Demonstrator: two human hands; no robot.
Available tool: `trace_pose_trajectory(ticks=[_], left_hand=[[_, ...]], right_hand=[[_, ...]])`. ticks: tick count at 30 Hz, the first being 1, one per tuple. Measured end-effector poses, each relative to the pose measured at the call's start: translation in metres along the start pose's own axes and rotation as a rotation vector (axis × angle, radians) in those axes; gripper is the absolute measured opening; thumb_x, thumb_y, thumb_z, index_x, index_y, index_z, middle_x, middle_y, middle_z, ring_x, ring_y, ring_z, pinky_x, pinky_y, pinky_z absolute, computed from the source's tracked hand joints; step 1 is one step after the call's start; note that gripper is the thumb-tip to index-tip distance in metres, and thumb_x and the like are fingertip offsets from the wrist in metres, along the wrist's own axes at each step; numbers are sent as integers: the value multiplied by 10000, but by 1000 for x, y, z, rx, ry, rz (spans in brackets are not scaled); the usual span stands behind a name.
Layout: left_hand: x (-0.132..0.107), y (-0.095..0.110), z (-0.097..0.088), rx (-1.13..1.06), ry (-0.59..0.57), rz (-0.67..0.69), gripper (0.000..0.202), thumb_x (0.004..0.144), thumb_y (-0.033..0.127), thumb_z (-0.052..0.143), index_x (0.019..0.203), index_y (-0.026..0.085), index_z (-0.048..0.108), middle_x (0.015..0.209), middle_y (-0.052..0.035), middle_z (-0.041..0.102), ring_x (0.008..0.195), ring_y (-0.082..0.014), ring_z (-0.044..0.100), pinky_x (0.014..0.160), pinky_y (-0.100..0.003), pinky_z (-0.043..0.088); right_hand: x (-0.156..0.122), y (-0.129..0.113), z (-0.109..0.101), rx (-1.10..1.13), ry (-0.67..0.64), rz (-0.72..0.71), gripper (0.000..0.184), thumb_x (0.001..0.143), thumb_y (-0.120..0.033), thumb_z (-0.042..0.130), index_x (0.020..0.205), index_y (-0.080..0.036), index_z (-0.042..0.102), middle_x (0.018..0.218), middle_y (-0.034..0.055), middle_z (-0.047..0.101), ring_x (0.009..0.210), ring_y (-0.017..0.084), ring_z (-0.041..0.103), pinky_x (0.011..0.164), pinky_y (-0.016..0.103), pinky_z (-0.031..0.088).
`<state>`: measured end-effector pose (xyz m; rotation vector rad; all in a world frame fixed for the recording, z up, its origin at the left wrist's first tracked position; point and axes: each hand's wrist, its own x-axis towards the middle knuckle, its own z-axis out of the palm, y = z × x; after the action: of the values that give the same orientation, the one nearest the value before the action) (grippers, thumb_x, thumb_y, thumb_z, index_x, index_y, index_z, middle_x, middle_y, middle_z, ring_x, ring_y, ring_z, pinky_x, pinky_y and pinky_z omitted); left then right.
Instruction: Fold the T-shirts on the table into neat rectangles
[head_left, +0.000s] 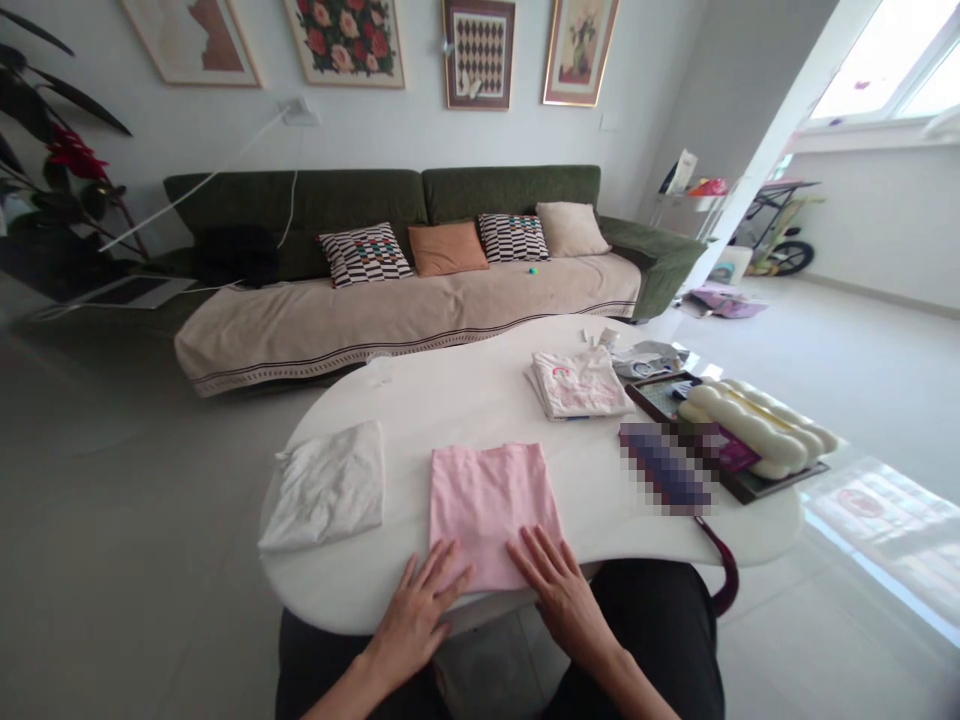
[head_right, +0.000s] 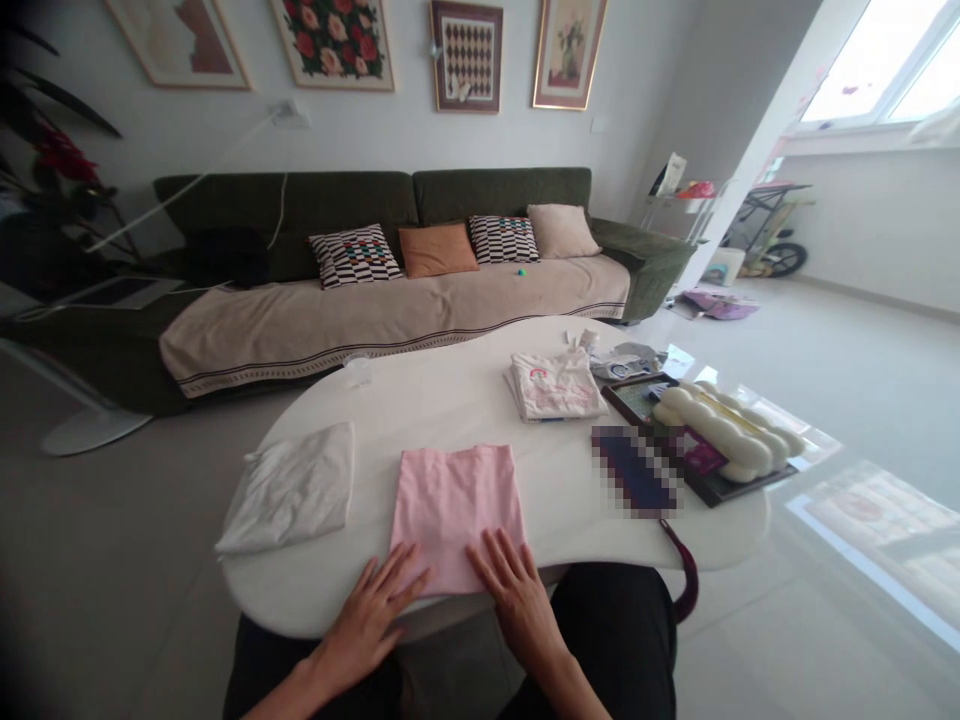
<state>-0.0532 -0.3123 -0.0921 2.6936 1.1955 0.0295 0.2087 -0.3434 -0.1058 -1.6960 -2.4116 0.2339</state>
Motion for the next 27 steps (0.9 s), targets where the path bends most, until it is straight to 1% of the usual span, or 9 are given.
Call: trace_pose_trajectory(ticks=[3, 8, 11, 13, 18, 21, 23, 25, 27], left_hand=[[-1, -4, 2, 44, -21, -10, 777, 730, 51, 485, 1370, 340, 150, 1429, -26, 227, 1304, -218, 215, 1033, -474, 211], [-3, -6, 3, -22, 26, 65, 672, 767, 24, 389, 1344, 343, 261, 1376, -6, 346, 1253, -189, 332, 1026, -438, 258], [-6, -1, -8, -216, 50, 88, 539, 819, 99, 388, 1310, 319, 358, 1303, -18, 459, 1181, -186, 431, 1005, -394, 307], [-2, 4, -23, -436, 61, 53, 438, 852, 175, 385, 1269, 298, 434, 1217, -25, 546, 1099, -181, 507, 962, -341, 362], [37, 24, -64, -1038, 122, -101, 362, 853, 351, 434, 1170, 216, 546, 1049, -38, 634, 954, -205, 577, 875, -295, 423], [68, 43, -71, -1476, 241, -246, 409, 802, 404, 507, 1137, 171, 537, 1076, -62, 603, 966, -218, 563, 816, -318, 467], [84, 61, -64, -1774, 321, -385, 409, 764, 408, 555, 1095, 169, 532, 1121, -81, 571, 1001, -223, 550, 773, -321, 491], [93, 82, -50, -2023, 331, -485, 365, 751, 392, 572, 1041, 174, 535, 1153, -97, 553, 1029, -221, 542, 755, -313, 493], [92, 104, -31, -2202, 222, -540, 315, 765, 391, 546, 990, 170, 540, 1142, -110, 563, 1014, -204, 556, 749, -292, 481]], right_hand=[[-4, 6, 1, 20, 49, -11, 769, 684, 21, 291, 1386, -266, 166, 1402, -6, 289, 1299, 151, 216, 1035, 381, 261], [-7, 7, -29, 186, 6, -62, 633, 692, 10, 280, 1253, -223, 460, 1250, 41, 512, 1173, 164, 441, 952, 320, 364], [-3, 11, -67, 321, -113, -22, 472, 718, -48, 323, 1048, -235, 603, 952, 30, 672, 907, 164, 610, 765, 245, 442], [11, 18, -99, 342, -152, 16, 370, 725, -87, 364, 935, -232, 631, 801, 15, 679, 779, 163, 626, 675, 223, 432], [88, 29, -194, 120, -9, -8, 266, 722, -93, 418, 852, -189, 629, 802, 30, 647, 756, 160, 590, 668, 225, 394], [143, 3, -241, -132, 110, -60, 273, 717, -52, 402, 841, -164, 617, 821, 37, 611, 791, 160, 574, 693, 241, 384], [173, -28, -253, -239, 121, -152, 258, 724, -40, 418, 868, -145, 605, 842, 55, 591, 796, 168, 576, 703, 265, 387], [194, -62, -244, -256, 93, -229, 251, 730, -28, 437, 889, -142, 595, 878, 66, 587, 809, 170, 578, 734, 296, 389], [203, -91, -218, -248, 52, -303, 256, 747, -38, 450, 927, -159, 587, 936, 71, 589, 845, 170, 573, 786, 330, 385]])
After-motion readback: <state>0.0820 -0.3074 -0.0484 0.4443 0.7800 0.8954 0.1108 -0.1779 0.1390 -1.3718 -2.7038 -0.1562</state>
